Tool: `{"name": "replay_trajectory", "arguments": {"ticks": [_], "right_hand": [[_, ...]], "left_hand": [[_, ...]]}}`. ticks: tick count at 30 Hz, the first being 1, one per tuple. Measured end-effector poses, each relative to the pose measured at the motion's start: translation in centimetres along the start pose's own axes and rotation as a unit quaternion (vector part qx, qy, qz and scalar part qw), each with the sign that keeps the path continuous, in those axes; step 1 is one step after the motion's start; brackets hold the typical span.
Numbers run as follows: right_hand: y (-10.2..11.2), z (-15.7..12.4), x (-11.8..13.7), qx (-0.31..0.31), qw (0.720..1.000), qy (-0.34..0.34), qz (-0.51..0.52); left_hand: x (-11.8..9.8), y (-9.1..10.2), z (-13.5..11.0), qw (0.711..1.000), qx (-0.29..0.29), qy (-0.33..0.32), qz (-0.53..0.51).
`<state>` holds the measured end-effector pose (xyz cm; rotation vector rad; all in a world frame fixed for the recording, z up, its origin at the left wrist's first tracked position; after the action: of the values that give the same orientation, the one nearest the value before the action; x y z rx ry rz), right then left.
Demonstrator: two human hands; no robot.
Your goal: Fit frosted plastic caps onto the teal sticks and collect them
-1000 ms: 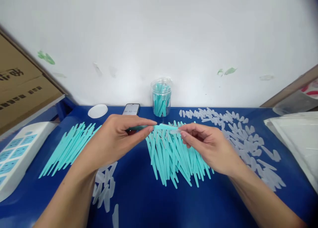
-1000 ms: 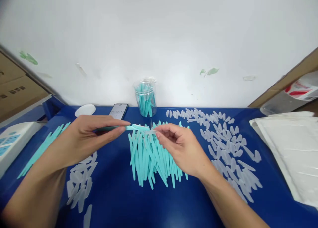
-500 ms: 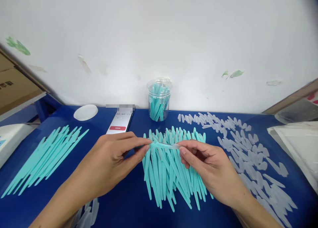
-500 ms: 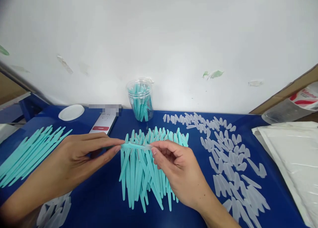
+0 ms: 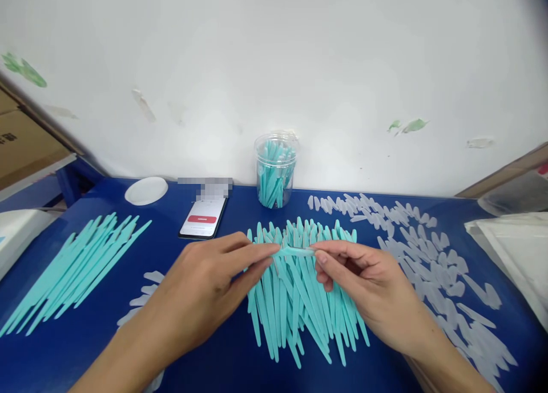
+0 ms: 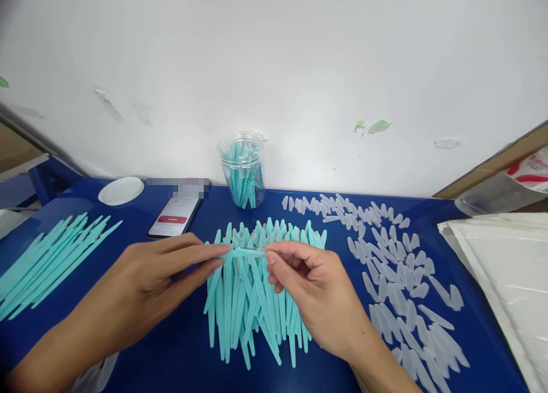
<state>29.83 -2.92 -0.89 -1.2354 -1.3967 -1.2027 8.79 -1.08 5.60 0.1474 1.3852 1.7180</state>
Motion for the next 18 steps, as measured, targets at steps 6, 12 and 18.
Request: {"name": "replay_trajectory", "arguments": {"ticks": [6, 12, 18], "right_hand": [[0.7, 0.3, 0.1, 0.007, 1.000, 0.009, -0.005], [0.3, 0.2, 0.3, 0.026, 1.000, 0.008, -0.012], [-0.4, 0.1, 0.2, 0.062, 0.998, 0.003, -0.008]], "left_hand": [[1.3, 0.9, -0.3, 0.999, 0.035, 0.008, 0.032], [2.0, 0.7, -0.5, 0.995, 0.074, 0.060, -0.010], [1.7, 0.5, -0.4, 0.992, 0.102, 0.070, -0.030]]}}
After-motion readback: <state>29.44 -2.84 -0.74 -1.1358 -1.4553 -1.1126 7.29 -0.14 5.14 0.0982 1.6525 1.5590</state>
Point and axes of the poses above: each hand's wrist, its own z-axis towards the middle knuckle, its own y-axis out of the back of the hand, x = y × z, the point moved 8 cm from there along z, towards the middle knuckle, and after that the axes turned 1 degree about -x, right-handed, at the moved point
